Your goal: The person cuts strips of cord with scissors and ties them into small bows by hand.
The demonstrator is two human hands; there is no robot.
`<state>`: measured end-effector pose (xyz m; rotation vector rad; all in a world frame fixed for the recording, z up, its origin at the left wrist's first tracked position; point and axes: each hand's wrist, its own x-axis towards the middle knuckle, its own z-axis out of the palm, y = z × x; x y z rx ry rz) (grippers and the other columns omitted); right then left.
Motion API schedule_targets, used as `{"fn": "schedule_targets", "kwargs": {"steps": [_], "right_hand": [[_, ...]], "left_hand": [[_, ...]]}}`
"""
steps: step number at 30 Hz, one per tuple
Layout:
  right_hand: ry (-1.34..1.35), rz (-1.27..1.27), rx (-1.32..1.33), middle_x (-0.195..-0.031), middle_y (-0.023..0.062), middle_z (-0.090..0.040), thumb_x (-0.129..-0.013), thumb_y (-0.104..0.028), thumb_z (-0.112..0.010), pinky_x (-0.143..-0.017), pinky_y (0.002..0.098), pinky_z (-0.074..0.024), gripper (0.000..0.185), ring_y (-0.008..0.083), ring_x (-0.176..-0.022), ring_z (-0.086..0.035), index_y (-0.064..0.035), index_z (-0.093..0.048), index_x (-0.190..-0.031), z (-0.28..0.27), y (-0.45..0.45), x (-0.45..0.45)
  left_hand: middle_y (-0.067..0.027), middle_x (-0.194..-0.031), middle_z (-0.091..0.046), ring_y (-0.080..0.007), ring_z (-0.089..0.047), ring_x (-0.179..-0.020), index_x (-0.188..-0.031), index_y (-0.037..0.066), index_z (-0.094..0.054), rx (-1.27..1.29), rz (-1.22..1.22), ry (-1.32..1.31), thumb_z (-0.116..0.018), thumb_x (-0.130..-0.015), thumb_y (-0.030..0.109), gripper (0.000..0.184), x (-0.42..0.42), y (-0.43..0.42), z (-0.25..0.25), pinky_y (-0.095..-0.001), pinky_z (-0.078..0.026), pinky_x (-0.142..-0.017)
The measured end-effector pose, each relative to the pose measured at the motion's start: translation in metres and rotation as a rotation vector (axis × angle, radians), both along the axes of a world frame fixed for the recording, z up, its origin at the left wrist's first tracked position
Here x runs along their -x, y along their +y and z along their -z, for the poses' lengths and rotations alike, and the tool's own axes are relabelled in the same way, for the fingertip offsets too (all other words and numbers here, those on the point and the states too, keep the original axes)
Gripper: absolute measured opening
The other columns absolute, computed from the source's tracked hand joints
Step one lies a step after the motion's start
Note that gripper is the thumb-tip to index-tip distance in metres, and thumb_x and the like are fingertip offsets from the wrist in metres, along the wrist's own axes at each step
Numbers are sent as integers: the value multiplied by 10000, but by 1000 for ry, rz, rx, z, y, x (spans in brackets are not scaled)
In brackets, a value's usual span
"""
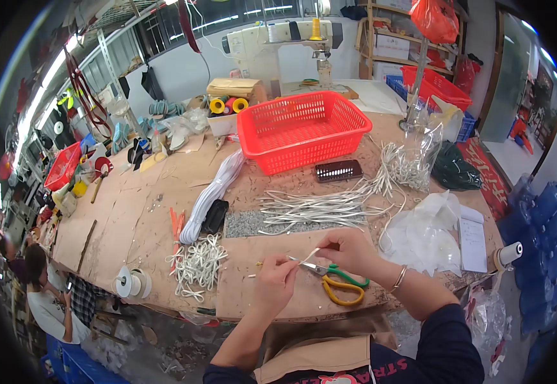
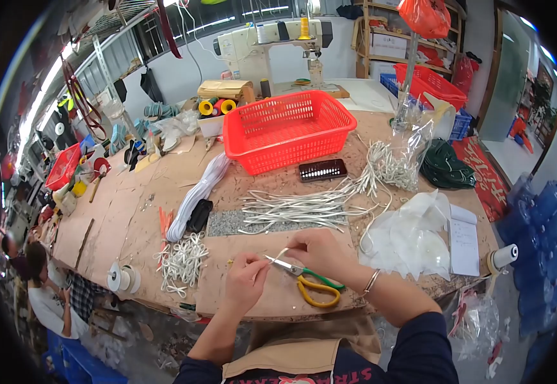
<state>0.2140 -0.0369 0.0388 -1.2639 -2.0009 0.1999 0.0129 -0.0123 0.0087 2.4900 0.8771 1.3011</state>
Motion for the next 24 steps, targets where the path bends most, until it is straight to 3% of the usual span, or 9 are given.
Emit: {"fn": "schedule_targets", "kwargs": {"steps": [2,3,5,6,8,11,15,17,24], "right_hand": [[865,-9,772,-668,56,-581,-771,-116,-652,-506,233,-426,138,118,-586,-551,-10,-569,-743,-5,-5,12],[861,-15,773,-668,56,-581,-771,-116,-652,-506,233,-426,138,118,-586,-551,-10,-569,-743,4,-6,17],[1328,-207,813,-720,48,-590,-788,-119,-648,-503,200,-418,135,80,-590,-546,-16,-572,-744,27,-5,28],[1328,-212,817,-720,48,-590,-788,-119,-648,-503,200,-418,135,80,-590,-546,-16,-572,-744,28,-4,34],[1244,-123,506,-708,44,-583,-766,-90,-662,-500,200,-432,127,79,-566,-546,-18,-561,-736,29,-4,43],[1278,-92,651,-701,33,-577,-762,-78,-662,-513,194,-441,121,74,-573,-544,-25,-555,-739,17,-8,43],[1250,-2,591,-692,31,-573,-759,-73,-664,-519,197,-449,121,80,-588,-548,-23,-553,-755,20,-5,37],[1227,-9,567,-687,32,-572,-761,-70,-660,-528,200,-452,121,85,-592,-551,-20,-549,-757,22,-5,34],[1247,-87,663,-734,57,-601,-769,-45,-642,-572,205,-469,111,106,-637,-575,9,-574,-838,27,-5,34]], "left_hand": [[-48,-707,-582,-124,-535,-571,-840,8,-644,346,-19,-194,-620,-769,47,84,-8,-2,1,-214,-412,-524],[-48,-707,-582,-124,-535,-571,-840,8,-644,343,-25,-196,-620,-769,47,84,-11,-1,0,-214,-412,-524],[-51,-797,-614,-115,-555,-625,-855,-15,-631,1044,158,-611,-594,-799,55,97,-18,4,-6,-214,-440,-557],[-51,-797,-614,-115,-555,-625,-855,-15,-631,1043,151,-612,-594,-799,55,97,-21,5,-7,-214,-440,-557],[-63,-845,-619,-114,-569,-673,-889,-31,-612,1241,275,-920,-573,-823,66,124,-24,6,-8,-215,-458,-598],[-66,-824,-621,-132,-586,-710,-912,-25,-602,1228,354,-960,-566,-829,68,129,-26,8,-1,-214,-462,-629],[-68,-829,-628,-128,-590,-738,-940,-26,-605,1219,377,-890,-570,-827,68,150,-24,7,-1,-208,-464,-671],[-61,-841,-631,-121,-589,-759,-976,-25,-605,1160,336,-503,-581,-823,74,184,-18,2,-11,-208,-466,-697],[-42,-817,-626,-91,-567,-742,-973,-17,-616,1055,312,-549,-594,-814,79,187,-13,5,-2,-196,-446,-665]]}}
